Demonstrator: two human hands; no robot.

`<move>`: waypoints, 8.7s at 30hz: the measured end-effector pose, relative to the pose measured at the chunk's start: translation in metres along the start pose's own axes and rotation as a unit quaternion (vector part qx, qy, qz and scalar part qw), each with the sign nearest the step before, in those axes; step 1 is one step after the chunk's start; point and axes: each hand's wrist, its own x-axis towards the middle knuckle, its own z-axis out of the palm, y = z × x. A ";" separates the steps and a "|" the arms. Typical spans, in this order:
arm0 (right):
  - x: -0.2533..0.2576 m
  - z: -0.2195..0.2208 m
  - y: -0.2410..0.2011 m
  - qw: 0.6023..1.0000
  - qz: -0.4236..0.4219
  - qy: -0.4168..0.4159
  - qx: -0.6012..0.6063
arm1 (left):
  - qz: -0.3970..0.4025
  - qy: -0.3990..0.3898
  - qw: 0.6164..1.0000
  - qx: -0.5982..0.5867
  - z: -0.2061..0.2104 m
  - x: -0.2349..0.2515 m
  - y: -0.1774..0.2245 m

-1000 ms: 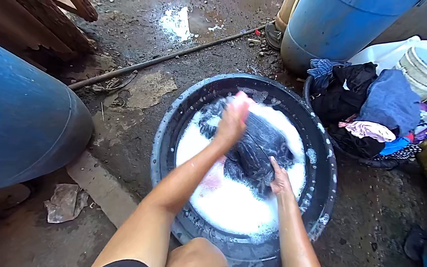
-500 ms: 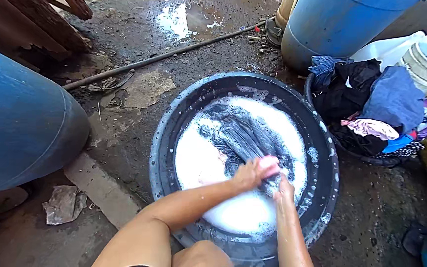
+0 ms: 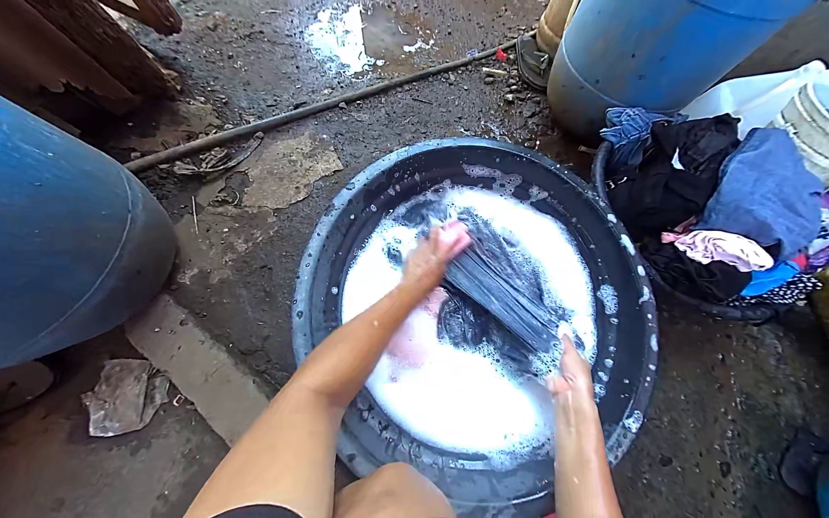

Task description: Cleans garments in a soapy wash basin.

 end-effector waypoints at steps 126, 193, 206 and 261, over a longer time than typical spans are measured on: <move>-0.015 -0.017 0.016 0.988 0.059 -0.109 0.093 | -0.052 -0.063 0.988 -0.131 -0.048 0.036 -0.028; -0.021 -0.008 -0.009 0.952 -0.091 -0.290 -0.025 | -0.082 0.031 0.928 -0.363 -0.055 -0.002 -0.037; -0.030 -0.018 -0.042 0.880 -0.134 -0.378 0.255 | 0.212 0.367 0.807 -0.410 -0.188 -0.001 0.056; -0.005 -0.001 0.006 0.952 -0.009 -0.231 0.200 | -0.151 0.033 0.984 -0.085 -0.062 0.007 -0.002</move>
